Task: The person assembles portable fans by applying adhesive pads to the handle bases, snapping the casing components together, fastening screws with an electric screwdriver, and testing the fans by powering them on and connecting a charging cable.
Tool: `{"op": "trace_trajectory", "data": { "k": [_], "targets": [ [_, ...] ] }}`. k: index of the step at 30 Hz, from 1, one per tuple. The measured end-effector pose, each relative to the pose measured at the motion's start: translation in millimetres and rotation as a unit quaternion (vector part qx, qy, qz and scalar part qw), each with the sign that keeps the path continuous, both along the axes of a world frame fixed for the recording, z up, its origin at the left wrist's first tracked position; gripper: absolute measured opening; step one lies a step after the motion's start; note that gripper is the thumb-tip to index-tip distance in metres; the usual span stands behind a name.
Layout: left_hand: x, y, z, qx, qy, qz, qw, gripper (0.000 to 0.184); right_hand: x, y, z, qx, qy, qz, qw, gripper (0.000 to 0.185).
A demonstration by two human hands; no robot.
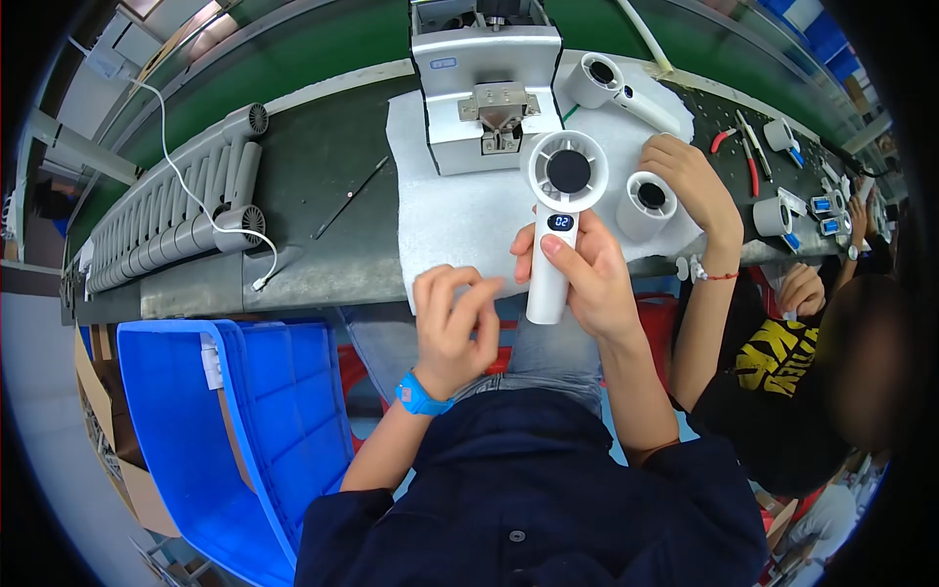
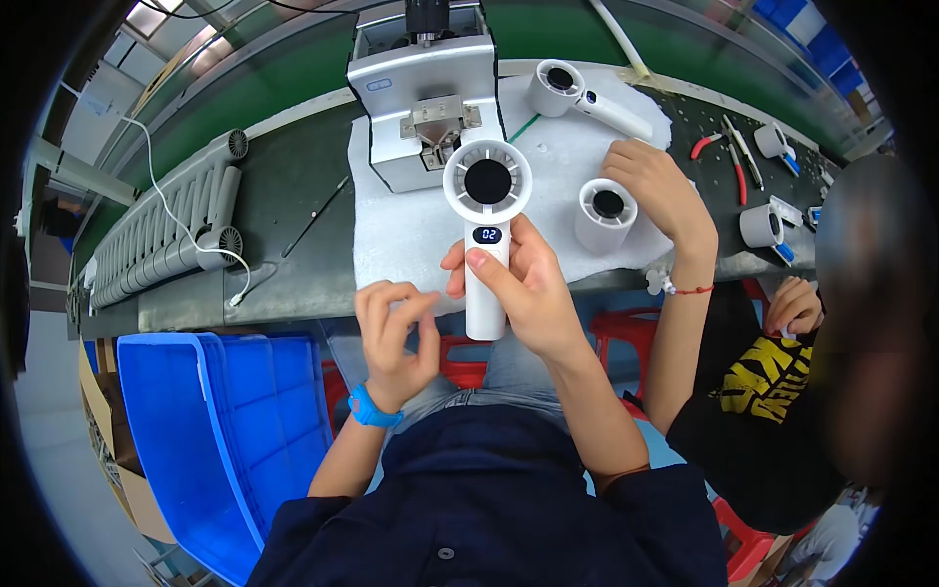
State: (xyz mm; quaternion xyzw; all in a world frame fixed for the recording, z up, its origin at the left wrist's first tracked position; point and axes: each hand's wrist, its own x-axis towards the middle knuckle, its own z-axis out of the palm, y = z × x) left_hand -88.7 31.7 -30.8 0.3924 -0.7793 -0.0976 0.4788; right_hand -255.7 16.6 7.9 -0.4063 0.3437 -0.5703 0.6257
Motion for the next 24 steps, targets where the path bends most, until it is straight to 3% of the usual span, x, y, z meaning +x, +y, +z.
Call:
{"op": "trace_trajectory", "data": {
  "k": [6, 9, 13, 15, 19, 24],
  "targets": [
    [8.7, -18.2, -0.1, 0.119, 0.070, 0.025, 0.990, 0.025, -0.8, -1.0, 0.3, -0.034, 0.012, -0.028, 0.999, 0.033],
    [9.0, -18.9, 2.8, 0.121, 0.050, 0.031, 0.991, 0.021, -3.7, 2.9, 9.0, -0.034, 0.007, -0.051, 0.998, 0.035],
    [11.7, -18.6, 2.4, 0.124, 0.064, 0.053, 0.989, 0.021, -31.7, 47.4, 59.5, -0.084, -0.023, -0.127, 0.988, 0.039],
    [12.3, -16.6, -0.4, 0.108, 0.049, 0.054, 0.991, 0.019, -50.5, 37.6, 68.3, -0.126, -0.127, -0.163, 0.970, 0.043],
    [10.3, -15.0, 1.6, 0.133, 0.077, 0.047, 0.987, 0.018, -73.1, -36.6, 46.1, -0.044, -0.425, -0.182, 0.886, 0.051],
    [11.2, -13.8, -0.4, 0.121, 0.055, 0.045, 0.990, 0.017, -84.0, -56.2, 37.1, -0.016, -0.533, -0.206, 0.821, 0.059]
  ]
}}
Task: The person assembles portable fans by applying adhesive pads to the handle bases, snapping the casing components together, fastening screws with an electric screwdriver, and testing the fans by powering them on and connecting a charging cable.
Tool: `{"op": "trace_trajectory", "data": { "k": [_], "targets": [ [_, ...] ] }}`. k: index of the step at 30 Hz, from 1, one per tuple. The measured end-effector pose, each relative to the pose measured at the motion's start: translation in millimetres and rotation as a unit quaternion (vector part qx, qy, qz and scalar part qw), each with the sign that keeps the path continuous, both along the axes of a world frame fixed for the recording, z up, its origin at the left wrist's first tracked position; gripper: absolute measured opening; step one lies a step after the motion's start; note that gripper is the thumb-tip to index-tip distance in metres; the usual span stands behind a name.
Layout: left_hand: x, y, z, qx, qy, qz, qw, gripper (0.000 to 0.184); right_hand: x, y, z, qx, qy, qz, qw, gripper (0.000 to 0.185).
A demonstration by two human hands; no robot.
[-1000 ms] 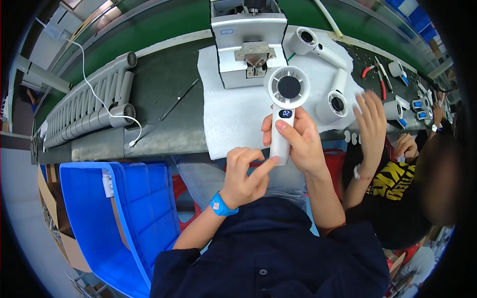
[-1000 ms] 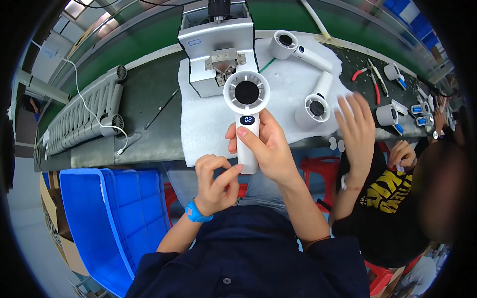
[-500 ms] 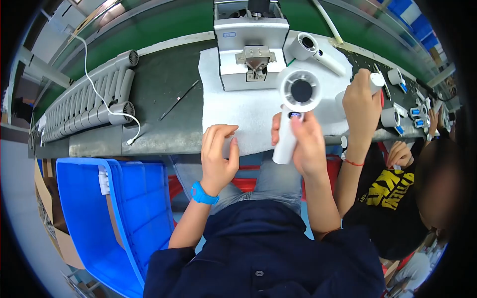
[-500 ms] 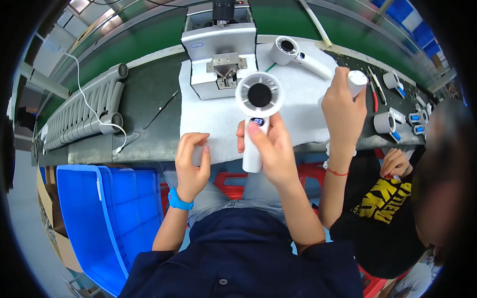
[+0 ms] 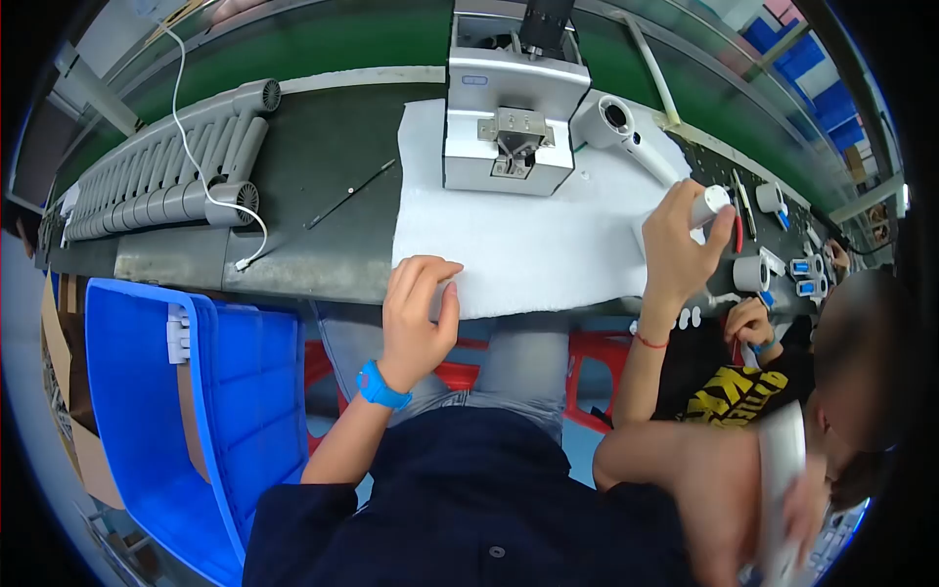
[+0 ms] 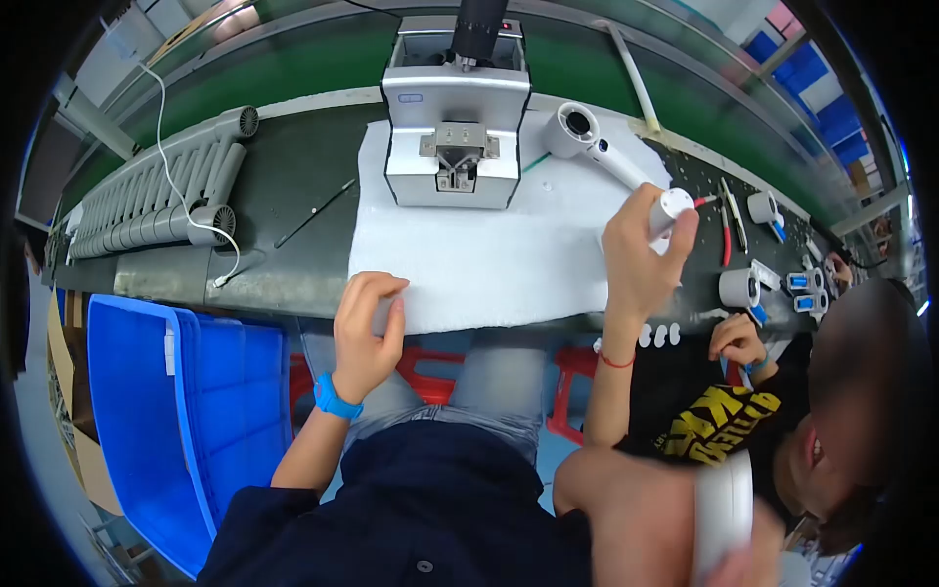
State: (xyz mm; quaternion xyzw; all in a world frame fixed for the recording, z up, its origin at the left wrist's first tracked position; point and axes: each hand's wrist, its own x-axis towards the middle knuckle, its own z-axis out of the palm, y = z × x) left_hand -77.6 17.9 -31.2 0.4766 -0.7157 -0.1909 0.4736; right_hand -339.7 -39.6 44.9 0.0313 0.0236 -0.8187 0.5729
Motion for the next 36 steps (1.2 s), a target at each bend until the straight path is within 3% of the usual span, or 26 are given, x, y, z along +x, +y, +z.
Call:
{"op": "trace_trajectory", "data": {
  "k": [5, 9, 12, 15, 36],
  "targets": [
    [-0.9, -8.2, 1.6, -0.017, -0.005, 0.003, 1.000, 0.019, 0.5, 7.8, 7.2, -0.034, 0.042, -0.014, 0.998, 0.056],
    [-0.7, -4.6, 3.3, -0.018, -0.024, -0.003, 1.000, 0.017, 9.1, 33.7, 28.2, -0.077, 0.161, -0.056, 0.982, 0.054],
    [0.6, 3.5, 3.1, -0.004, -0.041, -0.006, 0.999, 0.015, 20.4, 81.4, 62.2, -0.150, 0.330, -0.163, 0.918, 0.052],
    [-0.3, -2.0, -0.9, -0.012, -0.040, -0.004, 0.999, 0.017, 23.2, 120.6, 82.7, -0.221, 0.413, -0.261, 0.844, 0.051],
    [-3.1, 0.9, 0.3, -0.017, -0.071, -0.012, 0.997, 0.015, 36.3, 119.5, 76.4, -0.072, 0.462, -0.251, 0.848, 0.040]
  ]
}}
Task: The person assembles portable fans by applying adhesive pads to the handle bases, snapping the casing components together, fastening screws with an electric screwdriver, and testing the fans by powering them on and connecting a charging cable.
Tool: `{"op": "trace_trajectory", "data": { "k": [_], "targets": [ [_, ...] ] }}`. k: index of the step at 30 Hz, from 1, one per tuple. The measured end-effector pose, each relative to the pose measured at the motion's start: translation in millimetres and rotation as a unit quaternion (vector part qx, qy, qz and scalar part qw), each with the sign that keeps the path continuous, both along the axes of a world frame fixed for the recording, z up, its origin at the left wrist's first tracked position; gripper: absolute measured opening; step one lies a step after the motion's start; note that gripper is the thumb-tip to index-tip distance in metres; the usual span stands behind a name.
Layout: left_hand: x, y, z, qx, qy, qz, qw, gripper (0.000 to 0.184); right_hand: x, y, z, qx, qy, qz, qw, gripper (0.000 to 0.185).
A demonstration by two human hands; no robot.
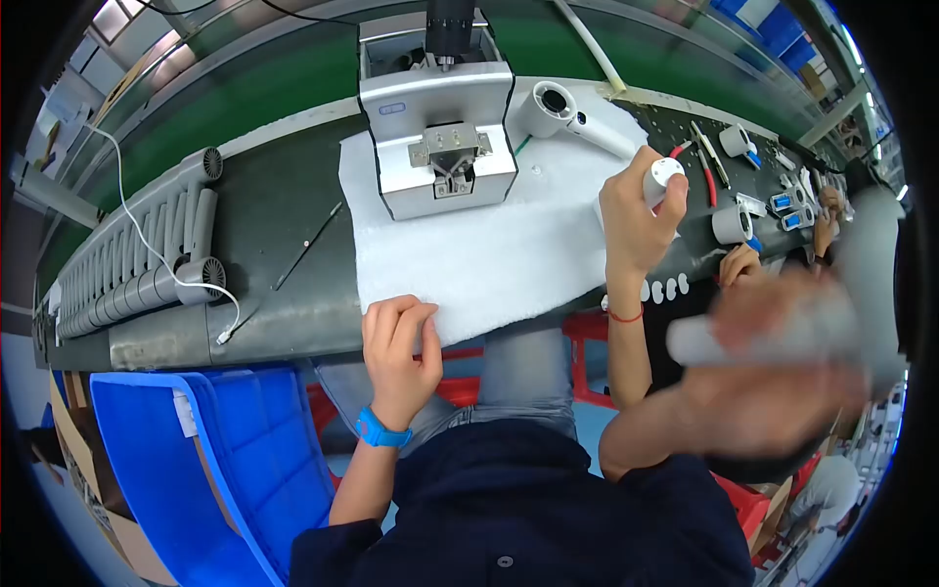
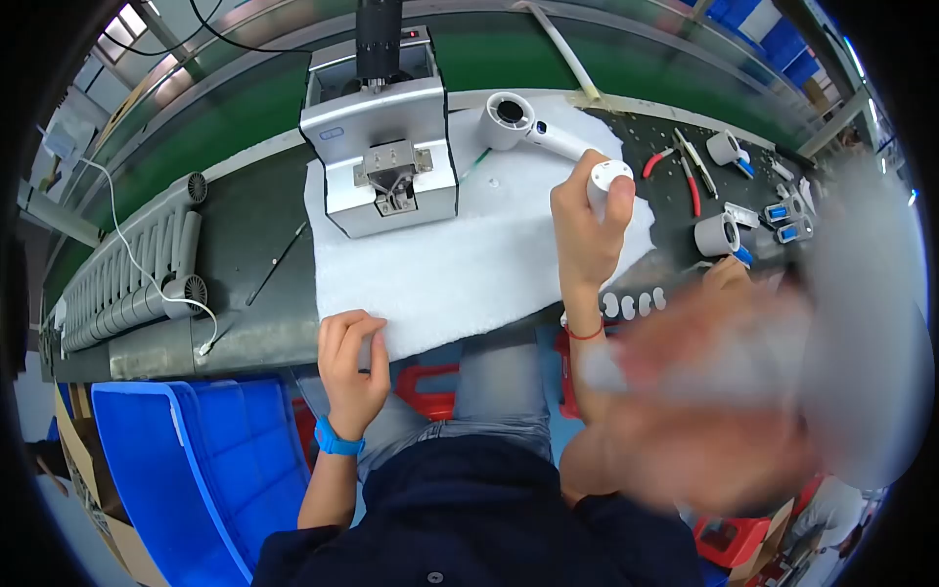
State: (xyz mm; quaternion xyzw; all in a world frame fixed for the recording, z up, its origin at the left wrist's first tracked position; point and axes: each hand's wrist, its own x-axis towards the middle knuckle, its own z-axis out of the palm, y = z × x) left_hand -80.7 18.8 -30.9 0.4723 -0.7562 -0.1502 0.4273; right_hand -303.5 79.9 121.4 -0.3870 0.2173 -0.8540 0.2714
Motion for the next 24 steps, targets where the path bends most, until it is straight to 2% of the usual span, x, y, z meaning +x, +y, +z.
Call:
{"op": "trace_trajectory", "data": {
  "k": [6, 8, 9, 11, 12, 13, 14, 15, 16, 17, 18, 19, 21, 22, 23, 24],
  "targets": [
    [-0.3, -6.0, 0.5, -0.013, 0.007, 0.004, 1.000, 0.017, 21.8, -22.2, 0.6, 0.094, -0.032, 0.049, 0.994, 0.037],
    [2.8, -2.8, 0.4, -0.004, 0.006, 0.005, 1.000, 0.018, 30.6, -29.2, -5.0, 0.114, -0.013, 0.031, 0.993, 0.036],
    [4.8, -4.6, 2.1, 0.040, 0.033, -0.006, 0.999, 0.023, 34.0, -30.0, -7.4, 0.025, 0.069, -0.030, 0.997, 0.038],
    [8.5, -1.1, 9.6, 0.094, 0.053, -0.009, 0.994, 0.027, 41.8, -26.6, -14.7, -0.141, 0.220, -0.149, 0.954, 0.044],
    [6.4, -4.3, 17.8, 0.069, 0.101, -0.040, 0.992, 0.038, 45.2, -31.6, -21.8, -0.137, 0.215, -0.144, 0.956, 0.044],
    [5.1, -8.1, 26.6, 0.043, 0.152, -0.069, 0.985, 0.049, 47.1, -44.7, -33.4, 0.031, 0.218, -0.026, 0.975, 0.043],
    [6.9, -12.4, 38.1, -0.029, 0.097, -0.095, 0.990, 0.059, 49.3, -58.0, -46.3, 0.198, 0.214, 0.093, 0.952, 0.041],
    [10.4, -17.8, 50.4, -0.102, 0.039, -0.124, 0.986, 0.070, 53.8, -63.6, -57.2, 0.355, 0.199, 0.207, 0.890, 0.040],
    [13.4, -24.3, 61.4, -0.103, 0.035, -0.123, 0.986, 0.070, 60.2, -61.5, -65.8, 0.317, 0.163, 0.258, 0.898, 0.039],
    [15.2, -28.8, 70.3, -0.130, 0.017, -0.150, 0.980, 0.077, 64.8, -59.5, -70.9, 0.280, 0.130, 0.310, 0.899, 0.038],
    [17.4, -29.6, 73.6, -0.149, -0.003, -0.177, 0.973, 0.085, 67.8, -56.6, -63.0, 0.306, 0.195, 0.305, 0.880, 0.044],
    [19.4, -32.9, 72.6, -0.144, -0.007, -0.173, 0.974, 0.085, 63.3, -61.4, -71.5, 0.293, 0.181, 0.369, 0.863, 0.048],
    [22.4, -45.6, 68.5, -0.026, 0.094, -0.257, 0.961, 0.099, 60.7, -66.2, -84.1, 0.326, 0.109, 0.454, 0.822, 0.050],
    [21.8, -53.6, 59.0, -0.042, 0.107, -0.261, 0.959, 0.108, 58.6, -68.5, -93.8, 0.323, 0.094, 0.484, 0.808, 0.047],
    [22.3, -56.3, 54.4, -0.040, 0.106, -0.259, 0.959, 0.108, 59.8, -68.0, -97.4, 0.323, 0.093, 0.486, 0.807, 0.047],
    [22.8, -57.8, 50.9, 0.004, 0.118, -0.257, 0.959, 0.111, 61.7, -67.4, -99.6, 0.331, 0.067, 0.508, 0.792, 0.045]
  ]
}}
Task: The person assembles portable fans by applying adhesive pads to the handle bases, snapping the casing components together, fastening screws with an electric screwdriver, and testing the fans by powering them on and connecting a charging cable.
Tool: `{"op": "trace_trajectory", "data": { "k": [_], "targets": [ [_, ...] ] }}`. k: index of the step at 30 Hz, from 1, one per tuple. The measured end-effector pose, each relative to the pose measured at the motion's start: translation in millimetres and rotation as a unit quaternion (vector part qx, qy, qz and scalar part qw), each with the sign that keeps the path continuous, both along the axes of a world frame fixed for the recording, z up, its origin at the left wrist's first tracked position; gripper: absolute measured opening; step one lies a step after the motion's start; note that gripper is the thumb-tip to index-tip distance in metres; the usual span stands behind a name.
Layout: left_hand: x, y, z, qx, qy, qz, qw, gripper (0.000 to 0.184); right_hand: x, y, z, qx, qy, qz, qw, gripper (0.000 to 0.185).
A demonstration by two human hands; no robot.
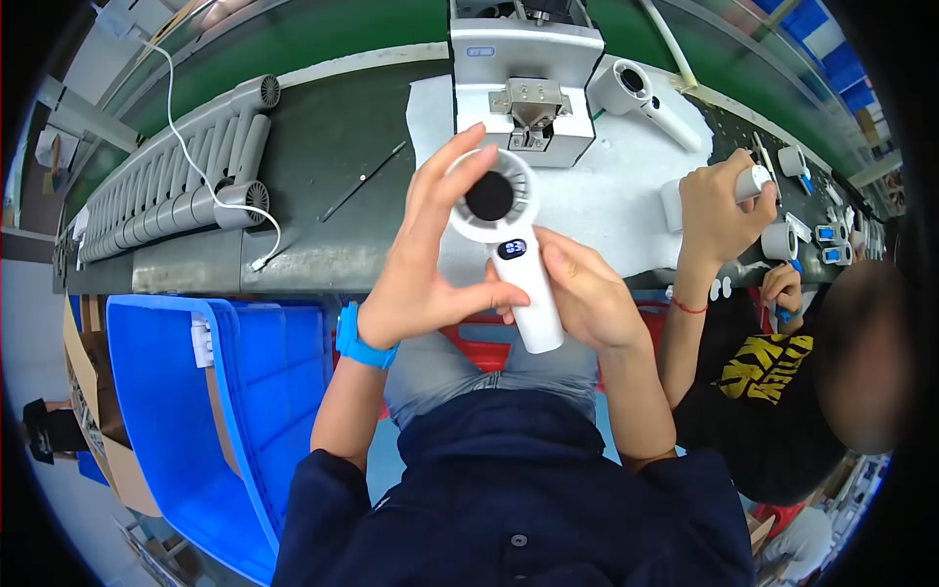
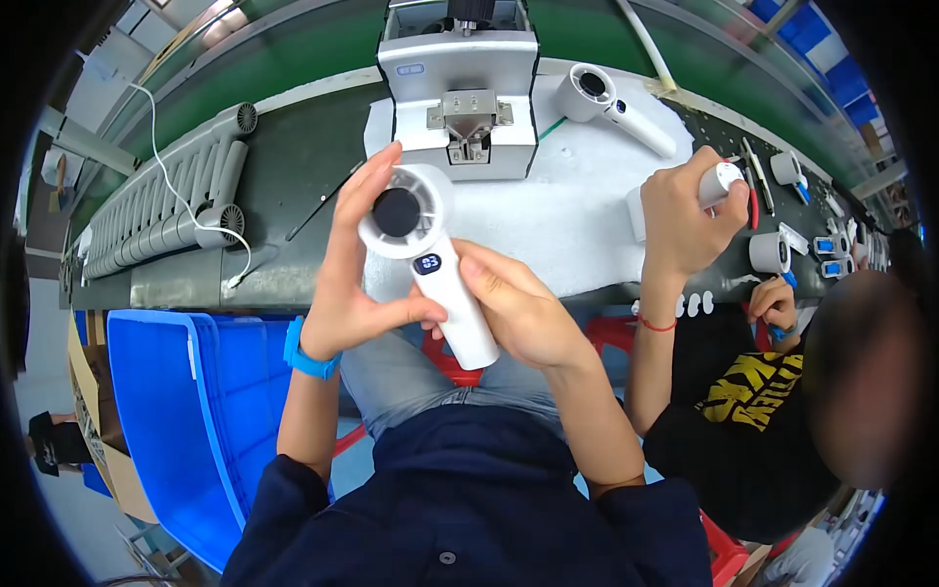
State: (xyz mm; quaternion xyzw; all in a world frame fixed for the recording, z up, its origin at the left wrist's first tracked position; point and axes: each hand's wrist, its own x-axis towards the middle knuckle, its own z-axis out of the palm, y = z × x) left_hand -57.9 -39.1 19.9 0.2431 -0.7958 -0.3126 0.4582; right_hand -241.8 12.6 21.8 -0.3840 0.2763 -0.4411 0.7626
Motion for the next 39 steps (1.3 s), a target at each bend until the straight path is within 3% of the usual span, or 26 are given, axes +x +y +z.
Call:
{"op": "trace_trajectory", "data": {
  "k": [3, 5, 7, 9, 11, 18, 24, 27, 29, 31, 32, 33, 35, 37, 39],
  "targets": [
    [0.6, 3.3, -4.2, 0.076, -0.013, 0.002, 0.997, 0.119, 3.3, 2.5, -14.2, 0.052, -0.050, 0.012, 0.997, 0.041],
    [-6.4, 7.7, -7.0, 0.203, 0.119, -0.012, 0.972, 0.109, 5.0, 2.5, -22.6, 0.096, -0.078, -0.007, 0.992, 0.040],
    [-4.3, 8.1, -9.6, 0.189, 0.100, 0.003, 0.977, 0.105, 5.4, 1.4, -34.3, 0.113, -0.099, -0.004, 0.989, 0.039],
    [-0.5, 6.6, -10.6, 0.143, -0.009, 0.019, 0.989, 0.106, 7.2, 1.8, -42.2, 0.131, -0.119, -0.001, 0.984, 0.039],
    [0.3, 5.7, -13.3, 0.155, 0.005, 0.022, 0.988, 0.100, 10.2, 1.5, -46.4, 0.139, -0.170, 0.002, 0.976, 0.040],
    [2.7, 5.3, -20.3, 0.239, 0.090, -0.016, 0.967, 0.080, 12.6, 12.4, -38.3, 0.170, -0.151, -0.016, 0.974, 0.038],
    [-2.6, 9.6, -18.2, 0.210, 0.099, -0.014, 0.973, 0.078, 8.8, 18.7, -46.2, 0.163, -0.163, -0.030, 0.973, 0.041],
    [-2.4, 10.3, -21.4, 0.210, 0.086, 0.009, 0.974, 0.076, 3.3, 16.9, -36.4, 0.159, -0.095, -0.034, 0.982, 0.042],
    [-4.0, 12.3, -27.4, 0.223, 0.083, 0.027, 0.971, 0.075, -2.6, 13.8, -12.7, 0.074, 0.066, -0.027, 0.995, 0.045],
    [-9.5, 14.9, -34.0, 0.253, 0.185, 0.105, 0.944, 0.069, -9.5, 15.1, 2.6, 0.038, 0.029, -0.051, 0.998, 0.053],
    [-12.5, 16.5, -35.9, 0.265, 0.213, 0.129, 0.932, 0.064, -11.7, 13.6, 11.6, -0.044, 0.056, -0.083, 0.994, 0.055],
    [-13.7, 19.3, -37.8, 0.264, 0.214, 0.128, 0.932, 0.064, -12.9, 13.3, 19.9, -0.125, 0.083, -0.115, 0.982, 0.059],
    [-16.7, 24.1, -40.7, 0.368, 0.220, 0.154, 0.890, 0.060, -9.2, 11.6, 29.1, -0.126, 0.092, -0.134, 0.979, 0.058],
    [-21.3, 28.2, -39.2, 0.358, 0.202, 0.148, 0.899, 0.054, -7.1, 6.2, 32.8, -0.189, 0.216, -0.168, 0.943, 0.053],
    [-22.2, 29.4, -35.2, 0.337, 0.155, 0.160, 0.915, 0.055, -4.0, -5.2, 29.7, -0.265, 0.209, -0.207, 0.918, 0.048]
  ]
}}
